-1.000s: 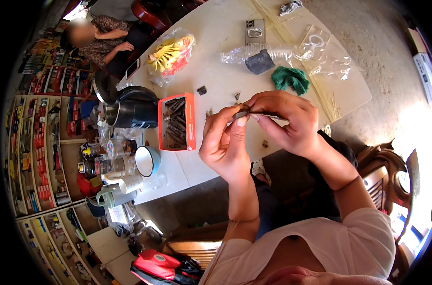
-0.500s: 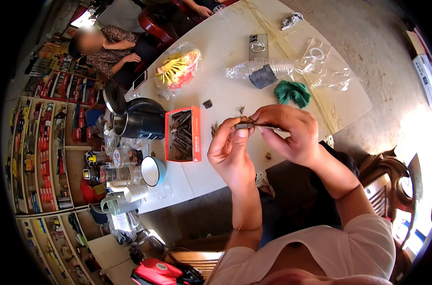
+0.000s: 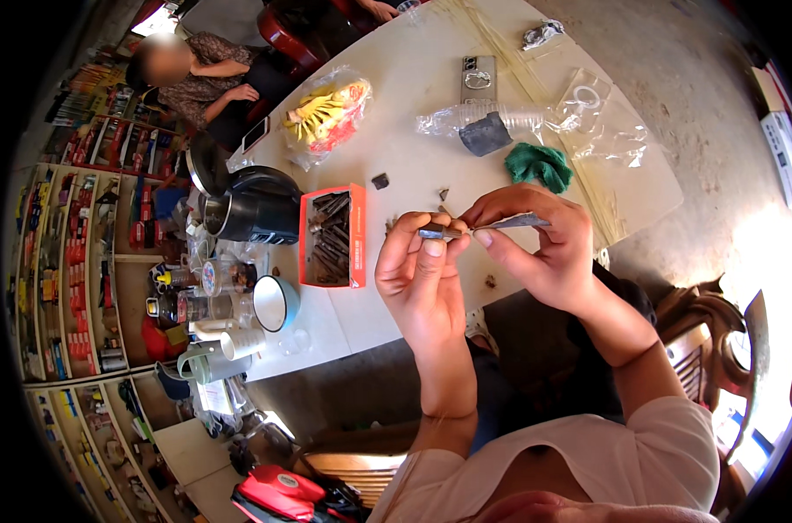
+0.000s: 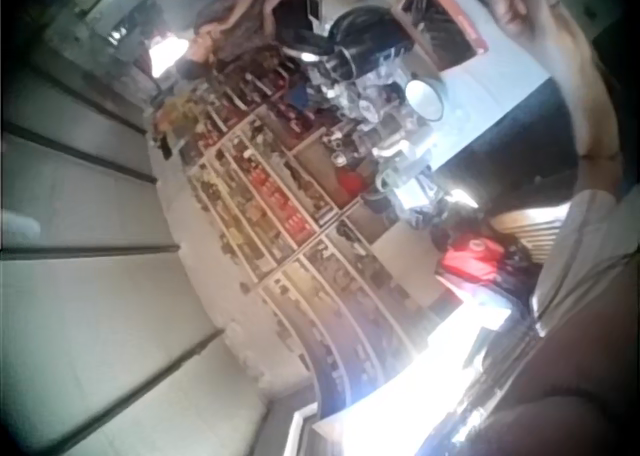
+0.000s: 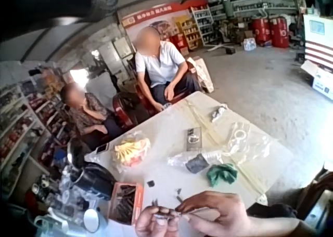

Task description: The person manipulates small electronic components on a table, including using a small abrasive pad and a thin metal tool to scrape or clean a surface, and applying a small piece of adhesive paper.

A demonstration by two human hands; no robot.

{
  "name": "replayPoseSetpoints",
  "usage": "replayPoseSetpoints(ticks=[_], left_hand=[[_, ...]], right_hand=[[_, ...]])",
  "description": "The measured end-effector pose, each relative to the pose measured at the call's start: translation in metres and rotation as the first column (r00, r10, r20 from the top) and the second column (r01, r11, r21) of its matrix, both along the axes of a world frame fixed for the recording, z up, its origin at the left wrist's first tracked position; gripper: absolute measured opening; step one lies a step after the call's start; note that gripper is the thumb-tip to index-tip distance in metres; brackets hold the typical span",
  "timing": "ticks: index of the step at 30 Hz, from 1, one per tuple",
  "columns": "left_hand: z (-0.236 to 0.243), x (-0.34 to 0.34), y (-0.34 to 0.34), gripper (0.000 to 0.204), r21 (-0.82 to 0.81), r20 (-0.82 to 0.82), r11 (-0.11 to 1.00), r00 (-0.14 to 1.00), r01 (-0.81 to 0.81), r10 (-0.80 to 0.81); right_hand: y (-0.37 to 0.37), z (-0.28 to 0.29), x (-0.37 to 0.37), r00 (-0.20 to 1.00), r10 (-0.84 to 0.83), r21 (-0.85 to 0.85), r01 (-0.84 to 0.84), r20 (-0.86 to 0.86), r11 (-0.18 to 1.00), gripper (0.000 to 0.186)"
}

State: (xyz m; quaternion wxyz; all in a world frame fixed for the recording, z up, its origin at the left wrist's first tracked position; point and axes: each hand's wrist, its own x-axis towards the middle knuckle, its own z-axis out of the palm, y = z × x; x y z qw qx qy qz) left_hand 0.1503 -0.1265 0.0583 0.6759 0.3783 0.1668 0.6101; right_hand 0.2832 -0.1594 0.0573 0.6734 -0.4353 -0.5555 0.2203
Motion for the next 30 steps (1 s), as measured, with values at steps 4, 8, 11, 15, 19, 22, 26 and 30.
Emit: replayPoseSetpoints(ticks=[4,8,11,15,19,22,26,30], left_hand=[[0.003,0.003,-0.003,0.022,0.022,-0.022,0.997,0.997,-0.078,0.078],[0.004,0.004,-0.006,0.028,0.069,-0.119,0.990,0.984,-0.122,0.130],[0.003,0.004,-0.007,0.030,0.098,-0.171,0.984,0.971,-0.150,0.165],[0.005,0.007,-0.008,0.033,0.127,-0.209,0.978,0.959,-0.167,0.191],[0.004,0.006,-0.007,0.028,0.149,-0.212,0.971,0.953,-0.188,0.217],[0.005,0.007,-0.007,0.025,0.138,-0.212,0.970,0.951,-0.199,0.225],[0.005,0.008,-0.007,0.026,0.143,-0.228,0.969,0.947,-0.199,0.228],[0.006,0.007,-0.008,0.026,0.144,-0.227,0.969,0.946,-0.202,0.230]], right_hand=[[0.000,-0.001,-0.004,0.994,0.028,0.020,-0.026,-0.105,0.999,0.017],[0.000,0.002,-0.003,0.997,-0.002,0.048,0.006,-0.081,0.999,0.017],[0.000,0.002,-0.003,0.998,-0.032,0.049,0.034,-0.056,0.998,0.016],[0.000,0.003,-0.001,0.998,-0.057,0.045,0.058,-0.016,0.997,0.017],[-0.001,0.004,0.001,0.999,-0.045,0.049,0.044,0.023,0.998,0.018],[-0.001,0.004,0.003,0.999,-0.023,0.039,0.021,0.039,0.999,0.020],[-0.003,0.006,0.003,1.000,0.017,-0.014,-0.018,-0.018,1.000,0.012],[-0.004,0.009,0.002,1.000,0.016,-0.008,-0.016,-0.010,1.000,0.014]])
